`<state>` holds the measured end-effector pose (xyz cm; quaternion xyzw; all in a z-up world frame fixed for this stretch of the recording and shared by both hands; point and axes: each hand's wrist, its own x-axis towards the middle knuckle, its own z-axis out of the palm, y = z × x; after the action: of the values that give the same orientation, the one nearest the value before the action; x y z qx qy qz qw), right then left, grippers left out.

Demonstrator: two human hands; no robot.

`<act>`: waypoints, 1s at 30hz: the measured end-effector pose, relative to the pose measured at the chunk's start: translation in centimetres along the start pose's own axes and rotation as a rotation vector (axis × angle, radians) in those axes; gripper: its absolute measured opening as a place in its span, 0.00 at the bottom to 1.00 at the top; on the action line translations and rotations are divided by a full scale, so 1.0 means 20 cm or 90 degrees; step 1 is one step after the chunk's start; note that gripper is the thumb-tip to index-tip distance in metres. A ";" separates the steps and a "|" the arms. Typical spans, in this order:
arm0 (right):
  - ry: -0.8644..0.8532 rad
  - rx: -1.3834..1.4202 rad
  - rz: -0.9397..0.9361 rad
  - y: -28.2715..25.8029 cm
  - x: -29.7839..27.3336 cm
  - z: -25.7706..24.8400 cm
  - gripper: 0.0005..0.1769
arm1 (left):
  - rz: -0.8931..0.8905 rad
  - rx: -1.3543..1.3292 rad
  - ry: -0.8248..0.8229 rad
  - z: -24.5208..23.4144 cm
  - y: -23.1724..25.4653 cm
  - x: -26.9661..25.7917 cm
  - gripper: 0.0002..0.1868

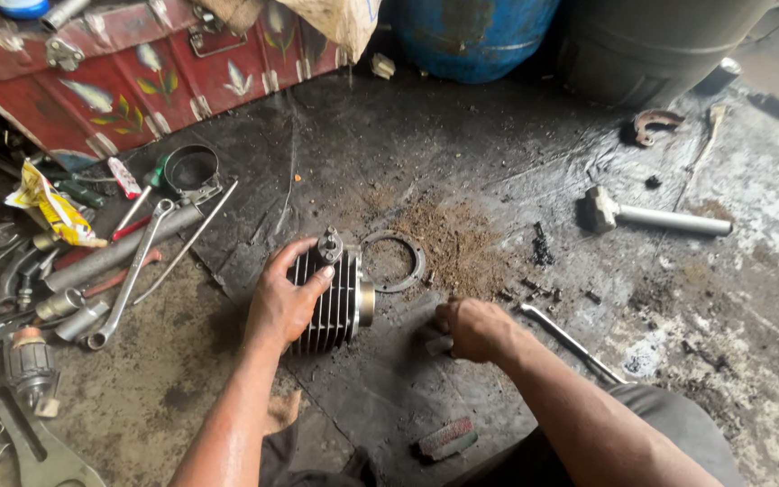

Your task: The person scrubs the surface of a metal engine cylinder head using a small abrasive block. They rotate the part to clean different areas, focusing on the edges and fins.

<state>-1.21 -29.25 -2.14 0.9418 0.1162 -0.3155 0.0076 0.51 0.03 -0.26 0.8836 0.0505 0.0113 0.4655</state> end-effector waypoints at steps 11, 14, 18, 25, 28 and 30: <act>0.209 0.751 -0.025 -0.20 -0.11 -0.31 0.21 | -0.031 -0.012 -0.001 0.00 0.04 -0.02 0.28; 0.291 0.895 0.026 -0.37 -0.10 -0.30 0.12 | -0.020 -0.013 -0.001 -0.01 0.05 -0.02 0.28; 0.237 0.730 0.012 -0.38 -0.05 -0.18 0.13 | -0.012 -0.026 0.009 -0.01 0.02 -0.02 0.28; 0.549 0.415 -0.253 -0.38 -0.02 -0.06 0.09 | 0.013 -0.020 0.030 -0.01 0.03 -0.02 0.27; 0.415 0.345 -0.175 -0.42 -0.07 -0.04 0.14 | 0.017 -0.032 0.032 0.00 0.03 -0.03 0.27; 0.467 0.326 -0.168 -0.45 -0.09 -0.04 0.13 | 0.018 -0.038 0.032 0.00 0.04 -0.03 0.27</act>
<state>-4.12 -20.80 0.09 0.9397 0.1485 0.0216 -0.3072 0.03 -0.43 0.44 0.8693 0.0491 0.0418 0.4900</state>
